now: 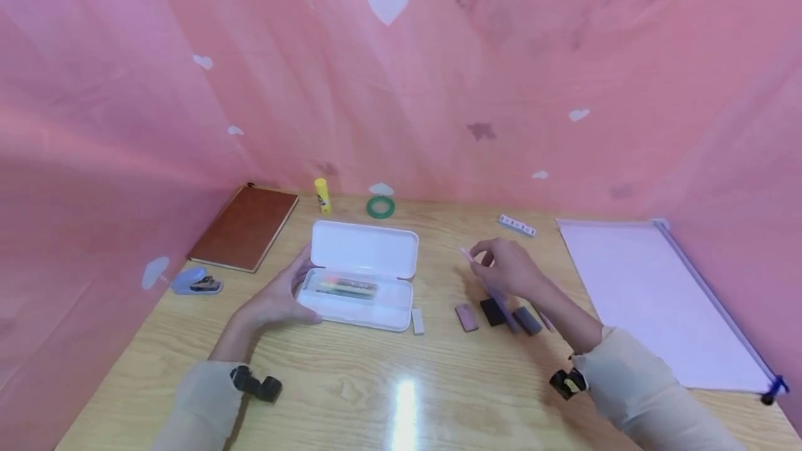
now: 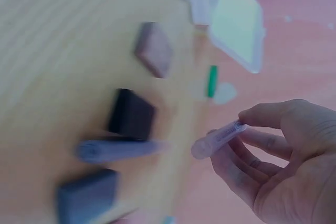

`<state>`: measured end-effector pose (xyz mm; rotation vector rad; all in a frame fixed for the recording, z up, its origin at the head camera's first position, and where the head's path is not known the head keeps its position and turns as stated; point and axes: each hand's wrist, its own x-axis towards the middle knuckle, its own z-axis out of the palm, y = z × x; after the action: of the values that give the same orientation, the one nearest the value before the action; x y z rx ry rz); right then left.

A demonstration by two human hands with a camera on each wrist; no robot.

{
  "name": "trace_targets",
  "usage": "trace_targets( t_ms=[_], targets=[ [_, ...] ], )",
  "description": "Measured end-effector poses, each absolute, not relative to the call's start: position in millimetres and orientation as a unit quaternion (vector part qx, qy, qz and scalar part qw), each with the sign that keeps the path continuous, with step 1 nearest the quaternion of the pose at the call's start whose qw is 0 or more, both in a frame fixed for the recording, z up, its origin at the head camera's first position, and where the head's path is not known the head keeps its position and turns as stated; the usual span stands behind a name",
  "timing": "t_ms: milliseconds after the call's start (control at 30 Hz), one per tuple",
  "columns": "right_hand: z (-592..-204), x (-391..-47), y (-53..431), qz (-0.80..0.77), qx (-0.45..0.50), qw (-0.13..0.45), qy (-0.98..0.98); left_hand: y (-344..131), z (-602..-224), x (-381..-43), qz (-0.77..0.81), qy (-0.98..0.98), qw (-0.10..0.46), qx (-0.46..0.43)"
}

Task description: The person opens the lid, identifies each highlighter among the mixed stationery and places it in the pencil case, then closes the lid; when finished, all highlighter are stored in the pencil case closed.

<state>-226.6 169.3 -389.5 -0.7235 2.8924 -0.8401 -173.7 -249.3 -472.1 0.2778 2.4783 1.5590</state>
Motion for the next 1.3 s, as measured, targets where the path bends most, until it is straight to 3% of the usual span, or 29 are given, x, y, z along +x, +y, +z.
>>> trace_targets(
  t_ms=[133, 567, 967, 1300],
  targets=[
    [-373.5, -232.4, 155.6, -0.254, -0.260, 0.006, 0.931, -250.3, -471.5, -173.7, 0.527, 0.838, 0.104, 0.093],
    [-355.6, -239.7, 57.1, -0.200, -0.371, 0.044, 0.906, -247.4, -475.3, -174.4, 0.525, 0.840, 0.107, 0.090],
    [-395.7, -227.1, -22.6, -0.198, -0.403, 0.062, 0.891, -245.2, -475.5, -176.4, 0.530, 0.835, 0.110, 0.098],
    [-418.2, -227.3, -41.3, -0.114, -0.388, 0.043, 0.913, -245.3, -470.1, -175.4, 0.535, 0.831, 0.117, 0.094]
  ],
)
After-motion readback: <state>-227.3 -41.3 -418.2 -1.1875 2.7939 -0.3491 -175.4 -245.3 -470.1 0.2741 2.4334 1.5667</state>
